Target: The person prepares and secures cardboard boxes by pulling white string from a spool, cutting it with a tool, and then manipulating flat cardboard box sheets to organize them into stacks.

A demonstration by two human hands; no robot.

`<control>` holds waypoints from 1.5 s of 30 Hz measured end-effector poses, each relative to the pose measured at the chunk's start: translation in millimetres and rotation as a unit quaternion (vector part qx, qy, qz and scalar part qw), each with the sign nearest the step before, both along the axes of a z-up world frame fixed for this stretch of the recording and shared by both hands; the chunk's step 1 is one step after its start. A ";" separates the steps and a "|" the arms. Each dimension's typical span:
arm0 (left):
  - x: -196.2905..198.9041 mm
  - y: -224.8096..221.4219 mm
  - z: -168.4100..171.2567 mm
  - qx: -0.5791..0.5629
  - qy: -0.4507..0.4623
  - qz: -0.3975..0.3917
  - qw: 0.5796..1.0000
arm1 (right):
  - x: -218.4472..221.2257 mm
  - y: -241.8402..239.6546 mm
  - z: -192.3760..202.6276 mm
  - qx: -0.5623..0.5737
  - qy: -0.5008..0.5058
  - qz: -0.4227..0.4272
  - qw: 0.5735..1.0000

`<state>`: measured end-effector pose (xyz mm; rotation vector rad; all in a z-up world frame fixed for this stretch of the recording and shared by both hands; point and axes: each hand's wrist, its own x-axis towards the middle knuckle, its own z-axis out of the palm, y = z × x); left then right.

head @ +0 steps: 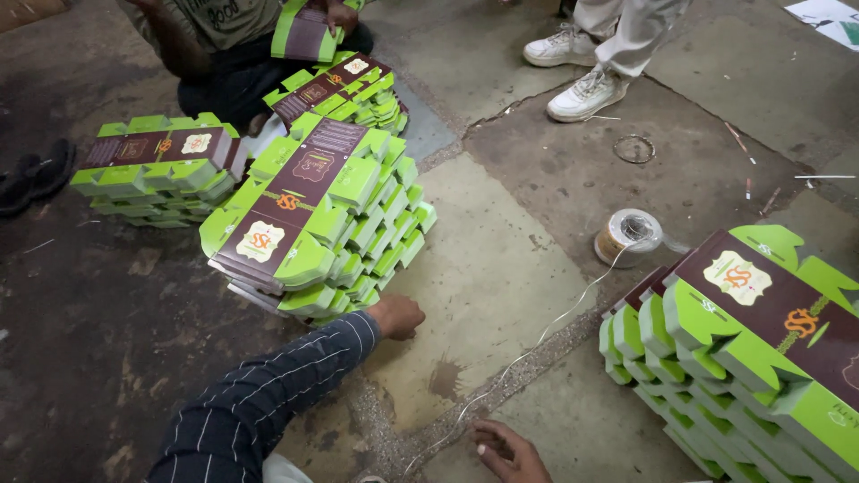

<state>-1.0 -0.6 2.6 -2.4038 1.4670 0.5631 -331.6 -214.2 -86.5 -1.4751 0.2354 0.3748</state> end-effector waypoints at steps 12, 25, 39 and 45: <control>2.1 -1.6 -5.9 0.024 0.022 0.017 0.999 | 3.7 -5.5 17.5 -0.020 0.063 0.016 0.998; -0.1 1.1 -7.7 0.019 0.021 0.026 0.999 | -1.2 -6.2 3.4 -0.009 0.001 0.007 1.000; 2.6 -0.3 -8.9 0.016 0.011 0.008 1.000 | 2.2 -50.1 68.5 -0.109 0.085 -0.104 0.985; -0.8 -9.7 12.8 -0.020 0.033 0.034 0.999 | -58.5 -202.4 41.7 -0.255 -0.095 -0.266 0.925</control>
